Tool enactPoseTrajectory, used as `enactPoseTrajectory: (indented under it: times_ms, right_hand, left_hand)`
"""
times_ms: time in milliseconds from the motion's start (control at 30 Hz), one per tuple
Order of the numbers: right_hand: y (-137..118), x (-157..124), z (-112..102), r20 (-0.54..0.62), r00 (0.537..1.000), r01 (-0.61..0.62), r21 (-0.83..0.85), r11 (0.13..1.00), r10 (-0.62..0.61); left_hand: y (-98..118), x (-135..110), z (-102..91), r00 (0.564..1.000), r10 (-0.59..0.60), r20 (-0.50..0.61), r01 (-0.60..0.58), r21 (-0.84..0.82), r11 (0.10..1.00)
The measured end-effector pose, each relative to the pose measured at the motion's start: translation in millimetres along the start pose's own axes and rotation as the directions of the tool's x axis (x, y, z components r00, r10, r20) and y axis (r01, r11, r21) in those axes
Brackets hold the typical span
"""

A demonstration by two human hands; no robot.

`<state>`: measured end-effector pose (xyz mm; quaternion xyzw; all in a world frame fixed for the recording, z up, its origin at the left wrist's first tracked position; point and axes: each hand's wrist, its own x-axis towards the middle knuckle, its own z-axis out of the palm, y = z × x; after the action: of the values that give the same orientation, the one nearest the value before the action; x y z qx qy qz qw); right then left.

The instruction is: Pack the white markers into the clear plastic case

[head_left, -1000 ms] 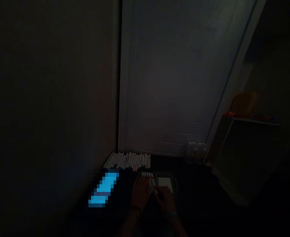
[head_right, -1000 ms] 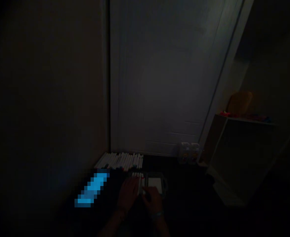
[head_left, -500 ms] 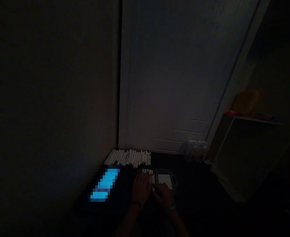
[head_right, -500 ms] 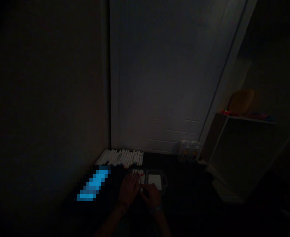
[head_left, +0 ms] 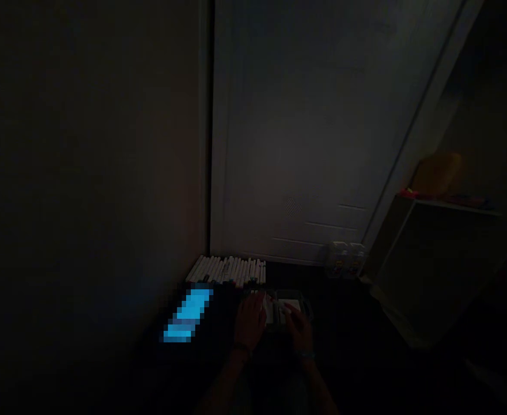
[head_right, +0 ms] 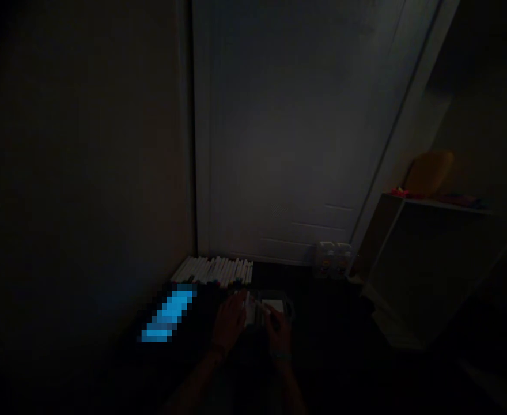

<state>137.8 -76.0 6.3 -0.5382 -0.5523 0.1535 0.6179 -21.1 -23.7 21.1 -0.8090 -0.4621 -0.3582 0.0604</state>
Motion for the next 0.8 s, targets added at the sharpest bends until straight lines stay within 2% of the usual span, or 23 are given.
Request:
enactPoseTrajectory:
  times_ms: [133, 333, 433, 633, 800]
  right_hand:
    - [-2, 1, -3, -0.012, 0.996, -0.084, 0.110, 0.990, 0.086]
    - [-7, -1, -1, -0.005, 0.997, -0.078, 0.110, 0.991, 0.079]
    - [-7, -1, -2, -0.023, 0.997, -0.071, 0.093, 0.993, 0.073]
    - [-11, 0, -2, 0.013, 1.000, -0.030, 0.069, 0.997, 0.029]
    - [-5, -1, 1, 0.031, 0.999, -0.021, 0.028, 0.999, 0.021]
  left_hand:
    - [1, 0, -1.2, 1.000, 0.012, 0.013, -0.011, -0.024, 1.000]
    - [6, 0, -18.3, 0.998, 0.052, 0.044, -0.047, -0.117, 0.992]
    - [3, -1, -20.2, 1.000, 0.001, 0.021, 0.003, -0.171, 0.985]
    - [-11, 0, -8.0, 0.982, -0.190, 0.002, 0.186, -0.207, 0.961]
    - [-14, 1, -6.9, 0.977, -0.206, -0.063, 0.188, -0.217, 0.958]
